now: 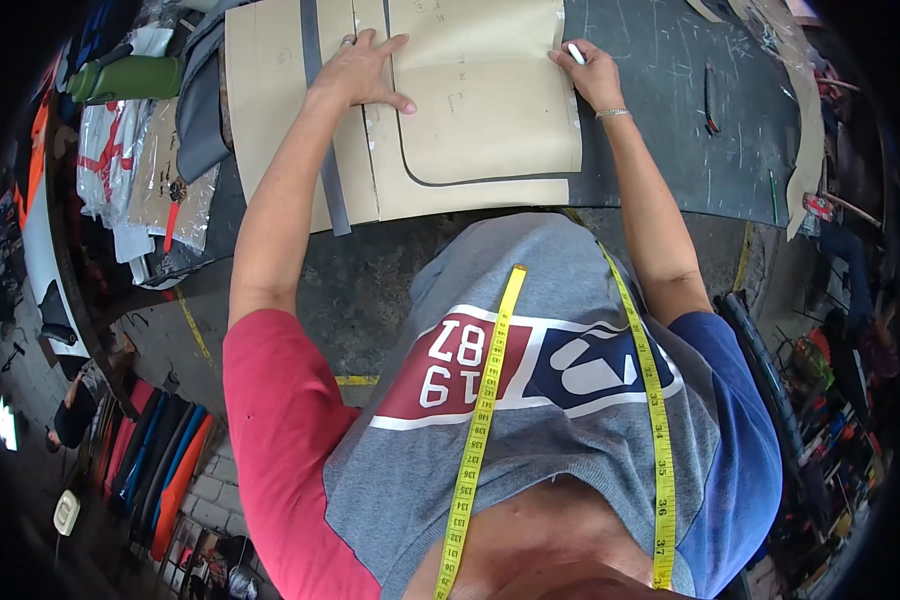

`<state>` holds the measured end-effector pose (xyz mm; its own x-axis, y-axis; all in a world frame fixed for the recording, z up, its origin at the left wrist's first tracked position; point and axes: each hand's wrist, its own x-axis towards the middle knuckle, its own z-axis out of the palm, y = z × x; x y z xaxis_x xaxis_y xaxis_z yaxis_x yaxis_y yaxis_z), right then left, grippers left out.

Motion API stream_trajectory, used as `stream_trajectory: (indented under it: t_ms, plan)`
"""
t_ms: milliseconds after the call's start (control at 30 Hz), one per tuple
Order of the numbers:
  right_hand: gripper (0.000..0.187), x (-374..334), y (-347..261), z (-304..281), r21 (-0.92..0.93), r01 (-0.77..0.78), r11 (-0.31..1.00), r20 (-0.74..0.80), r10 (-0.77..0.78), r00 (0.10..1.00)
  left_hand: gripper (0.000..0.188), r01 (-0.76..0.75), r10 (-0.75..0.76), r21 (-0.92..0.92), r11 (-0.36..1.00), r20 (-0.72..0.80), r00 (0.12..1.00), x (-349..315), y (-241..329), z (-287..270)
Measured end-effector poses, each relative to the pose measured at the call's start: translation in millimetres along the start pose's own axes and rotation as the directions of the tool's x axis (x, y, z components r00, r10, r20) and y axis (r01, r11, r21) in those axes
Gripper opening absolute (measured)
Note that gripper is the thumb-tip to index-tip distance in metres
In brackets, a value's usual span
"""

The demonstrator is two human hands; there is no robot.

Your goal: The recorder traces paper templates onto a surface and uses a measuring tape to measure the dimensions of a bag.

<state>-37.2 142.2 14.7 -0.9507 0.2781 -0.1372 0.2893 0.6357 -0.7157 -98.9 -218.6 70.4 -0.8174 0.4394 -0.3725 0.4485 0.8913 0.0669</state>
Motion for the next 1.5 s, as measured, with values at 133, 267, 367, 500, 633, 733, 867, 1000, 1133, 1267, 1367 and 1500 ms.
stream_trajectory:
  t_ms: [133,267,367,500,633,733,867,1000,1133,1267,1367,1500]
  plan:
    - [0.037,-3,-3,0,-0.060,0.047,0.997,0.006,-0.047,0.999,0.122,-0.008,0.007,-0.020,1.000,-0.085,0.996,-2,0,5]
    - [0.040,-5,-6,1,-0.074,0.055,0.996,0.005,-0.055,0.998,0.129,-0.007,0.007,-0.022,1.000,-0.029,1.000,1,-3,2]
    - [0.040,-6,-4,2,-0.038,0.025,0.999,0.011,-0.025,1.000,0.127,-0.027,0.023,-0.048,0.998,-0.084,0.996,-2,-3,5]
    - [0.041,-4,-2,5,-0.055,0.040,0.998,-0.017,-0.041,0.999,0.125,-0.014,0.011,-0.059,0.998,-0.046,0.999,-3,0,3]
    - [0.043,0,2,8,-0.131,0.028,0.991,-0.027,-0.031,0.999,0.124,-0.017,0.016,-0.047,0.999,-0.024,1.000,-2,4,-1]
    - [0.046,-1,-4,7,-0.129,0.000,0.992,-0.024,-0.003,1.000,0.123,-0.018,0.016,-0.038,0.999,-0.050,0.999,-3,1,3]
    - [0.050,-8,-14,-4,-0.137,-0.009,0.990,-0.009,0.008,1.000,0.122,-0.035,0.034,-0.013,0.999,-0.070,0.997,-4,7,4]
    - [0.047,-9,-4,-37,0.011,-0.093,0.996,-0.143,0.094,0.985,0.119,-0.034,0.030,-0.035,0.999,-0.085,0.996,-8,5,4]
    - [0.054,11,97,-117,-0.252,-0.108,0.962,-0.478,-0.027,0.878,0.119,-0.013,0.011,-0.028,1.000,-0.071,0.997,-10,7,-2]
    - [0.071,5,178,-174,-0.493,-0.363,0.791,-0.618,-0.024,0.786,0.120,-0.020,0.019,-0.009,1.000,-0.085,0.996,-7,7,-1]
    - [0.078,8,202,-205,-0.451,-0.425,0.785,-0.486,0.183,0.855,0.120,-0.067,0.067,0.001,0.998,-0.074,0.995,2,13,-4]
    - [0.072,4,95,-155,-0.248,-0.306,0.919,-0.329,0.218,0.919,0.119,-0.035,0.034,-0.010,0.999,-0.050,0.998,-12,3,0]
